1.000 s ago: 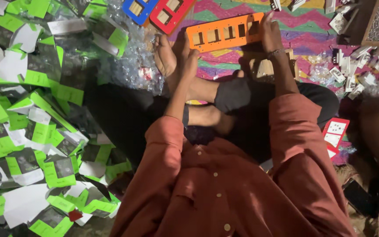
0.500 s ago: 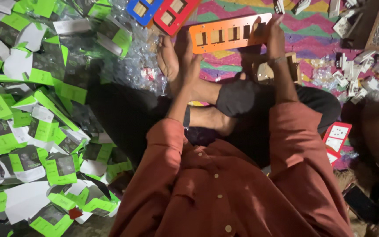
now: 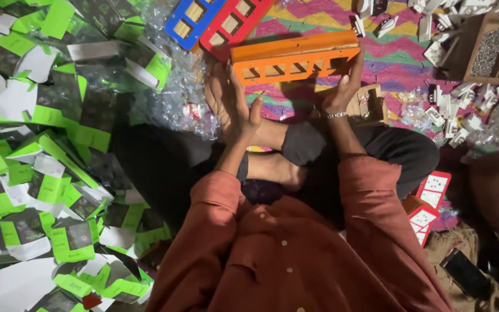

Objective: The person sits on a mat and assembles white electrical sockets onto red and purple plastic display cards. They pick up sockets and metal pins from a wooden box, insert the pins into the sockets, and secure them onto the cards. The person handles multiple cards and components, placing finished assemblies on the floor.

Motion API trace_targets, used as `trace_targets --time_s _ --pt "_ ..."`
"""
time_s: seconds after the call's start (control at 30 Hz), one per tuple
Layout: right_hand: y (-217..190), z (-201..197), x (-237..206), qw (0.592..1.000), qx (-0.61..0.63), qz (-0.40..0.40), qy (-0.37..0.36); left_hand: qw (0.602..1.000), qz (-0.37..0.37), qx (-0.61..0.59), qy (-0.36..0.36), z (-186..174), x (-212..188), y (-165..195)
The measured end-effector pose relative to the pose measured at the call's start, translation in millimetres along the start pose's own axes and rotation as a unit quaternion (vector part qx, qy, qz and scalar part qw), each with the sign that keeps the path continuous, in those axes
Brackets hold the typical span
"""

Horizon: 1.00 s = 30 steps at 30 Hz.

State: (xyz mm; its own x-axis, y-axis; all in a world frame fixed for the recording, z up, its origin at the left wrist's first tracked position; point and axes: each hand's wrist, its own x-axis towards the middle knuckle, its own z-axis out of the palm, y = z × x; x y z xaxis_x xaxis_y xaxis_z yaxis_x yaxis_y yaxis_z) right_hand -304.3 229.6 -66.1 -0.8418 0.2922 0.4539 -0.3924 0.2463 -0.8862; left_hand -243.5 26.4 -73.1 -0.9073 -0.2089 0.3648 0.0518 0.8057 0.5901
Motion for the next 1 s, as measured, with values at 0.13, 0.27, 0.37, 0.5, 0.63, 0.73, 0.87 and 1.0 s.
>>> trace_targets --time_s 0.13,0.27,0.37,0.5,0.63,0.73,0.87,1.0 --pt "9 3 2 0.991 -0.096 0.084 -0.031 0.998 -0.026 -0.047 -0.027 8 5 -4" --pt "16 7 10 0.954 -0.232 0.19 -0.028 0.979 -0.12 -0.11 -0.121 28 22 -4" --pt "19 7 16 0.945 -0.256 0.198 -0.039 0.987 -0.099 -0.07 -0.105 38 28 -3" --pt "17 8 22 0.932 -0.302 0.186 -0.073 0.982 -0.121 -0.07 -0.125 36 34 6" --pt "8 7 27 0.927 -0.319 0.18 -0.079 0.974 -0.162 -0.081 -0.132 36 35 15" --pt "-4 -5 31 0.952 -0.261 0.147 -0.055 0.997 -0.032 -0.053 -0.038 38 33 17" --pt "-18 -10 36 0.944 -0.185 0.262 -0.071 0.954 -0.097 -0.282 -0.019 41 29 15" --pt "-10 -17 23 0.981 -0.167 0.095 -0.026 0.965 -0.099 -0.241 -0.022 39 18 12"
